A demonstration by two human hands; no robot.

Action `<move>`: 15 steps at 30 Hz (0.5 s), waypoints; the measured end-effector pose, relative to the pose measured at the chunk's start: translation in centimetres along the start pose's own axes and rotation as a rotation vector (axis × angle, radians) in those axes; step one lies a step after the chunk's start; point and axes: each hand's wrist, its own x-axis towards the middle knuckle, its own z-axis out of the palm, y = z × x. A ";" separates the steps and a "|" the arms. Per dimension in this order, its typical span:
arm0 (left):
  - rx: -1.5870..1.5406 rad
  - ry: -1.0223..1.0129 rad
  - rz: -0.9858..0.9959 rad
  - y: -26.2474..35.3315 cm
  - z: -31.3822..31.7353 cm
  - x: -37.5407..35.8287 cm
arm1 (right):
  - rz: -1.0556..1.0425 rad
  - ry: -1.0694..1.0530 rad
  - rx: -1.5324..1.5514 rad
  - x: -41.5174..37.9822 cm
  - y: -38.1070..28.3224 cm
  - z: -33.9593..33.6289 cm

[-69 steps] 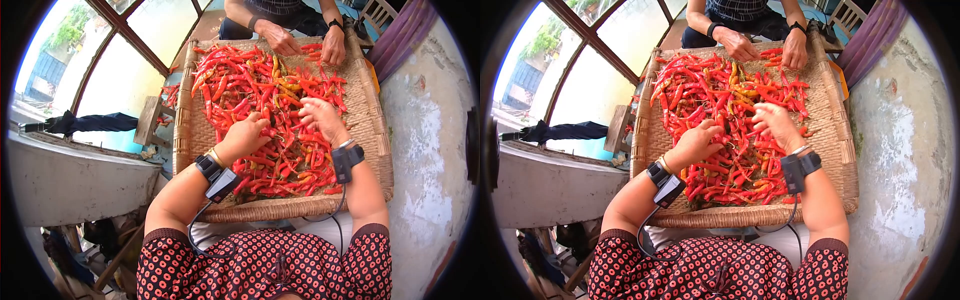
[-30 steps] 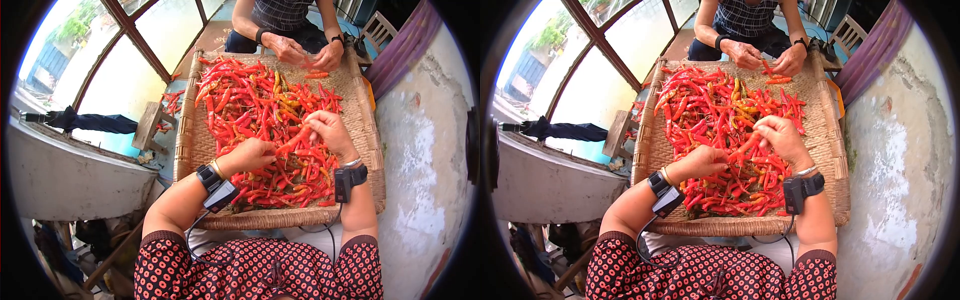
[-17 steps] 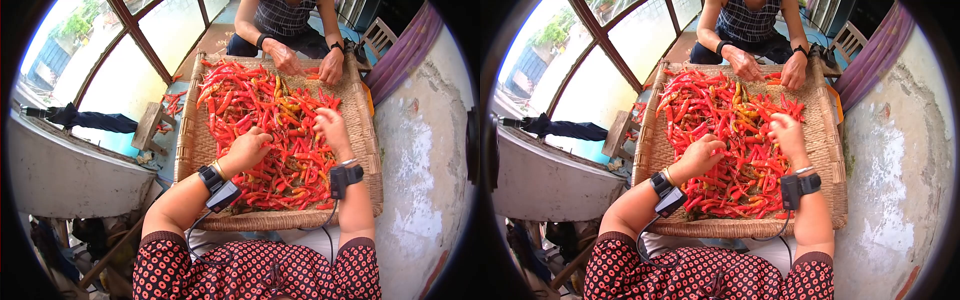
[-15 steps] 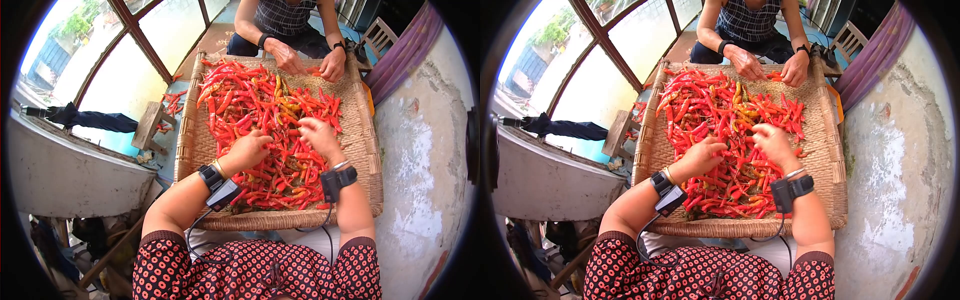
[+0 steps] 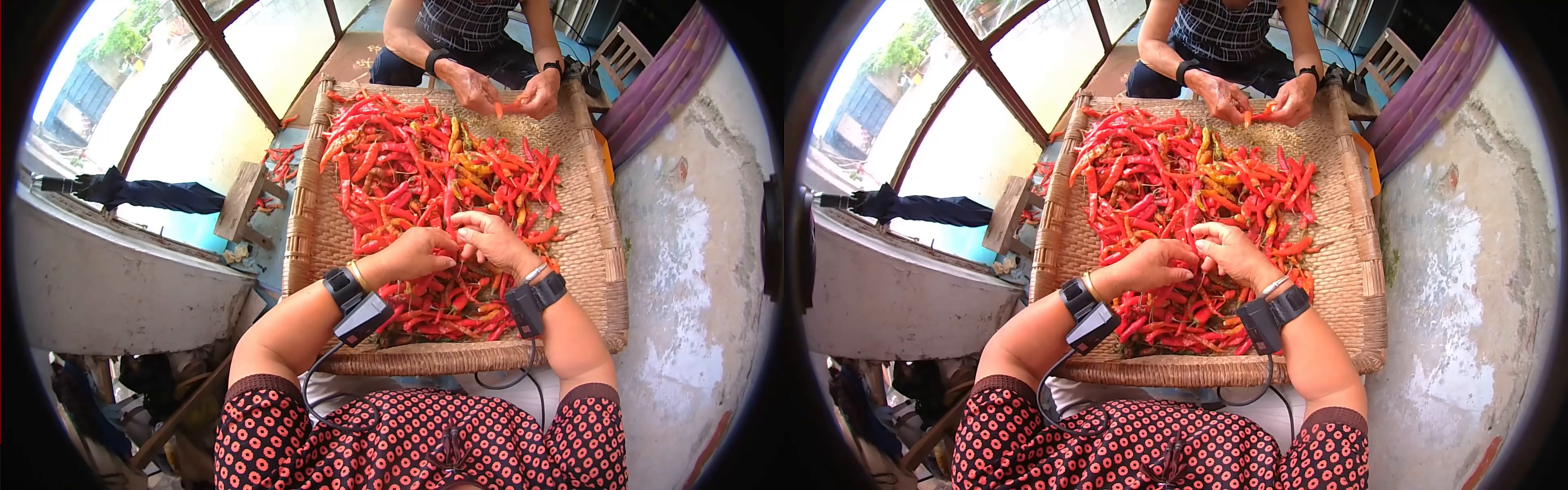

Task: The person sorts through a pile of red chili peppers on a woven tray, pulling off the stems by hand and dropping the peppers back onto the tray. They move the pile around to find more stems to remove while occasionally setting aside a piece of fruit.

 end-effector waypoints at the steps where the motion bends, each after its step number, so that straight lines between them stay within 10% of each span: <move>1: 0.005 0.004 0.020 0.3 0.0 -0.1 | -0.001 0.000 0.017 -0.1 -0.2 0.0; 10: -0.478 0.046 -0.099 2.2 -0.4 -0.2 | -0.176 -0.142 0.088 -0.8 -1.1 -0.3; 15: -0.060 0.165 -0.067 2.6 -1.0 -0.2 | -0.079 -0.017 -0.076 -1.4 -2.4 -2.3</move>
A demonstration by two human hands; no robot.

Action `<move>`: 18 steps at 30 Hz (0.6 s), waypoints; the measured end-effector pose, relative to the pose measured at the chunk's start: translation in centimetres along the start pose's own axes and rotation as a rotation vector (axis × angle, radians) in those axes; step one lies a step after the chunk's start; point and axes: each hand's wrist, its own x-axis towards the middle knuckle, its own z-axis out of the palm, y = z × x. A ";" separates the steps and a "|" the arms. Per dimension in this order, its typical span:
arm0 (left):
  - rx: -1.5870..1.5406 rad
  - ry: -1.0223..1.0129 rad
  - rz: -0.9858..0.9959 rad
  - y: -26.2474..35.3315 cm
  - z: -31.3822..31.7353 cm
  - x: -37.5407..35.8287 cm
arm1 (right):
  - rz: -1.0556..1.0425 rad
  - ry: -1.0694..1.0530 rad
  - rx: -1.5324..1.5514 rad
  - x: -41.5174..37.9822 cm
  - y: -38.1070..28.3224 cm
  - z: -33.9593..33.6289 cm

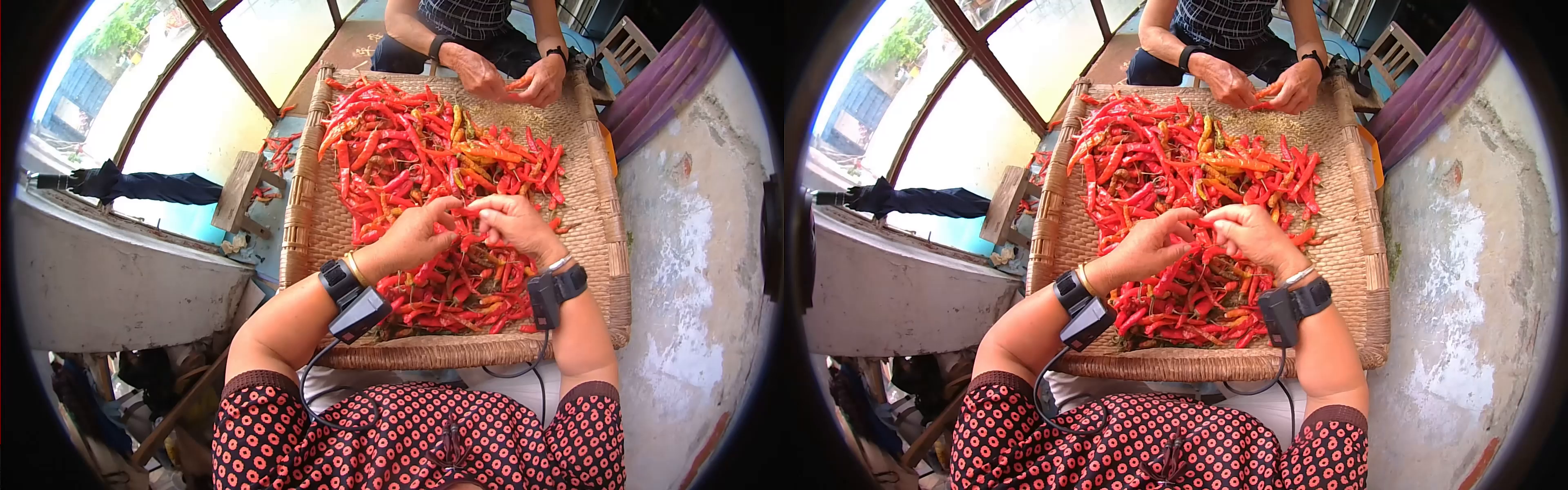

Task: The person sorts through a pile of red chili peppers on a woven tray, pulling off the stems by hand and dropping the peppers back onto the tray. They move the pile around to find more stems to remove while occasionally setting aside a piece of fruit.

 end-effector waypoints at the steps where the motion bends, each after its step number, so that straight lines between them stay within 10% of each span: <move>1: -0.001 0.001 -0.003 -0.6 0.0 0.1 | 0.004 0.009 0.050 -0.1 -0.2 -0.5; 4: 0.368 0.271 0.064 -2.4 -0.1 0.4 | -0.072 0.319 0.108 -0.9 -0.9 -2.9; 8: 0.469 0.111 0.120 -3.7 -0.4 0.0 | -0.209 0.656 0.237 -0.4 0.8 -5.7; 10: 0.499 0.064 0.118 -3.2 -0.1 -0.2 | -0.104 0.820 -0.639 -0.4 1.1 -5.2; 15: 0.614 -0.009 0.055 -1.9 0.5 -0.7 | -0.049 0.046 -0.902 -0.9 0.3 -1.5; 18: 0.688 -0.094 -0.018 -1.5 0.4 -0.5 | -0.226 0.041 -1.111 -0.1 3.3 -1.0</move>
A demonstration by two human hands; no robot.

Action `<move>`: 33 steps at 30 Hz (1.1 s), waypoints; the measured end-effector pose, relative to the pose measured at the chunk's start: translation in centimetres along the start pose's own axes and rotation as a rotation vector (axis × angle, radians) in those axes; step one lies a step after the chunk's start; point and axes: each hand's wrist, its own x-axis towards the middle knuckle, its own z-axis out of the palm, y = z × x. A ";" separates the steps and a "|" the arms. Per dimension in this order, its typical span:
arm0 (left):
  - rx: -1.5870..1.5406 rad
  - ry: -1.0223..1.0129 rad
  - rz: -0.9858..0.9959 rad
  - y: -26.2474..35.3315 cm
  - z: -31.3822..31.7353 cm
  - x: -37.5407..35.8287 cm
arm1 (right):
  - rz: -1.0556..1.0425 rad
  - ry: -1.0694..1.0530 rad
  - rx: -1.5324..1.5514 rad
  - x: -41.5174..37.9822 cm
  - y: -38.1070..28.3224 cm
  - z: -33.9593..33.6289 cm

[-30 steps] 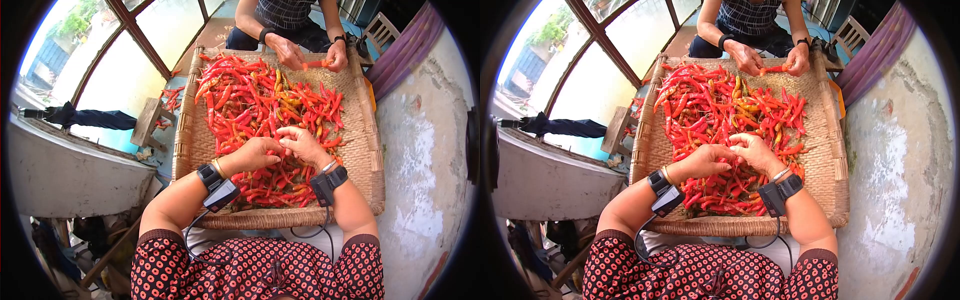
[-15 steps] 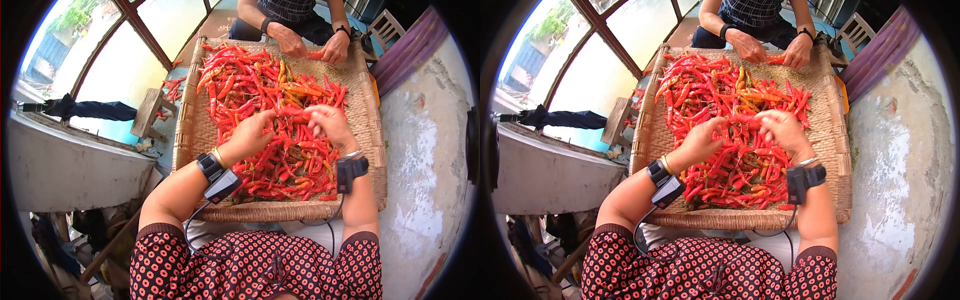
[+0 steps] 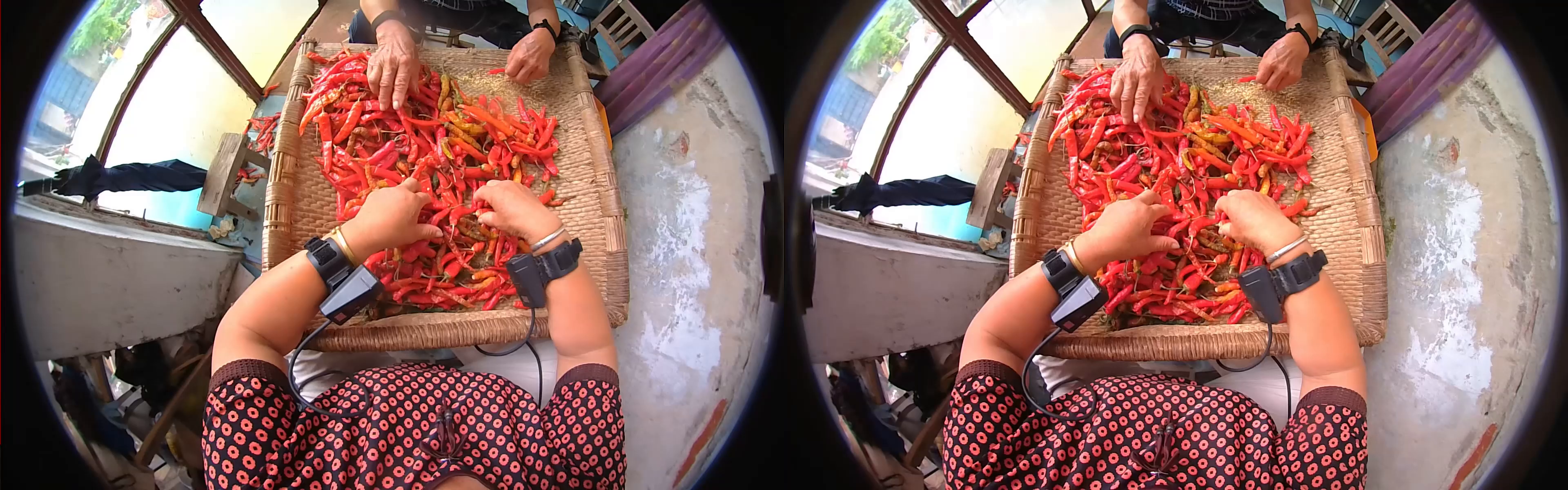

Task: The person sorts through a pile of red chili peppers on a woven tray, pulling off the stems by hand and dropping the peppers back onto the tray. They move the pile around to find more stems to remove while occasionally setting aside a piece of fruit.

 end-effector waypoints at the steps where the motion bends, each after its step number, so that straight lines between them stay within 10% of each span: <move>1: 0.003 -0.001 0.004 0.1 -0.1 0.1 | 0.006 0.017 -0.031 0.0 -0.4 0.1; 9: -0.100 0.036 -0.004 -0.3 0.1 0.3 | 0.042 -0.067 -0.272 0.5 -1.1 0.2; 19: -0.379 0.190 -0.077 -0.7 -1.5 0.8 | 0.315 0.250 1.070 -1.0 1.7 -5.5; 31: -0.473 0.098 -0.025 -0.6 -0.6 0.9 | 0.347 0.310 1.196 -1.5 3.8 -6.4; 33: -0.502 0.088 -0.041 -0.5 -0.7 0.9 | 0.281 0.857 1.497 -0.8 2.7 -6.3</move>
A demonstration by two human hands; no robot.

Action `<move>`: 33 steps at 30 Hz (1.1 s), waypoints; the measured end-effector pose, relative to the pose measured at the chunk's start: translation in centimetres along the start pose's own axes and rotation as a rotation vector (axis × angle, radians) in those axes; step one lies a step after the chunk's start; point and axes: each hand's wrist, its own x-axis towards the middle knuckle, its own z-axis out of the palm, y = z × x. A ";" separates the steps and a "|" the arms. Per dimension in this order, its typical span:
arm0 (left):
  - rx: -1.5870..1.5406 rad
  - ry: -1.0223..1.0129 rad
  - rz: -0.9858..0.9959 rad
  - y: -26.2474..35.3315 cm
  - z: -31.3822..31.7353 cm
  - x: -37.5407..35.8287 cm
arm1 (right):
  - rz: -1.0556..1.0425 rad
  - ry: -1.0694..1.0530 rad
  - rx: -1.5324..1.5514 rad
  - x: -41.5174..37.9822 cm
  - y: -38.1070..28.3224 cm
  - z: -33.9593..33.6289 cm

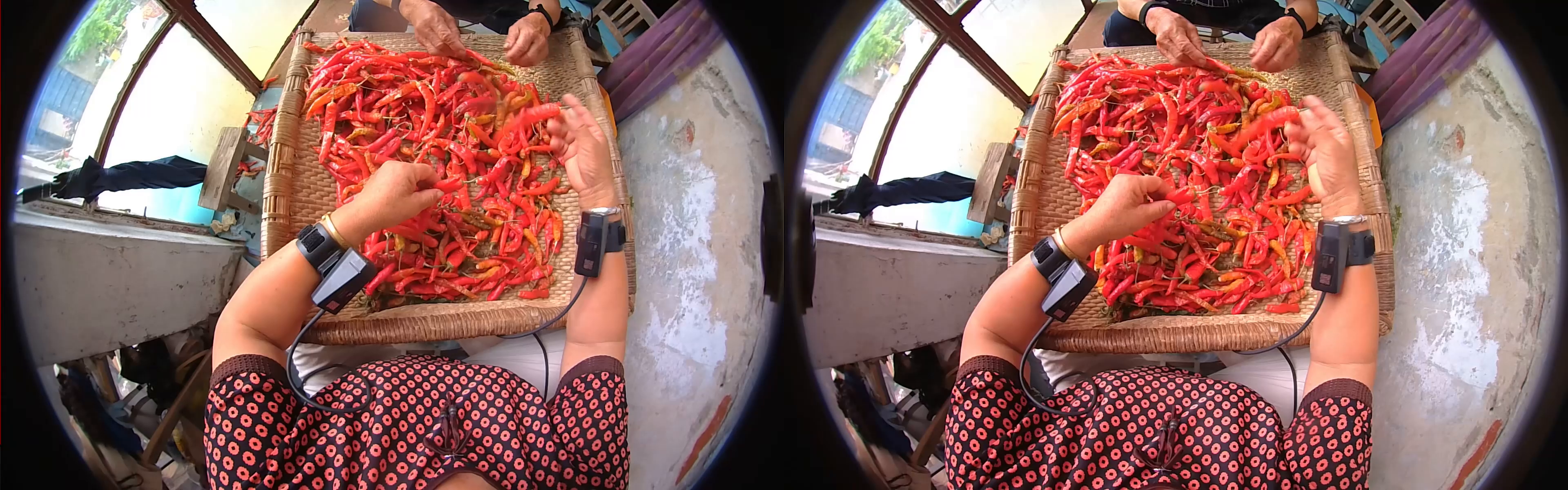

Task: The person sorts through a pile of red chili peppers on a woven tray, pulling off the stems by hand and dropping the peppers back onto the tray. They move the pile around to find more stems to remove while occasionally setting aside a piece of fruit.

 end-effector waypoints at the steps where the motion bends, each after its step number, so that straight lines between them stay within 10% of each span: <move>1: -0.029 -0.006 -0.018 0.1 0.0 0.0 | -0.062 0.008 0.069 0.8 0.9 -1.3; 5: -0.166 0.029 -0.036 0.0 0.2 0.0 | 0.265 0.001 -0.127 0.6 3.4 -2.0; 16: -0.491 -0.106 -0.239 0.9 -0.1 0.0 | 0.198 -0.680 -0.481 -5.0 3.4 5.8; 24: -0.412 0.016 -0.199 0.8 -0.5 0.2 | 0.236 -0.598 -0.601 -3.3 1.8 3.8; 33: -0.536 0.065 -0.282 0.8 -1.0 0.3 | -0.023 -0.099 -0.063 -1.0 1.2 1.5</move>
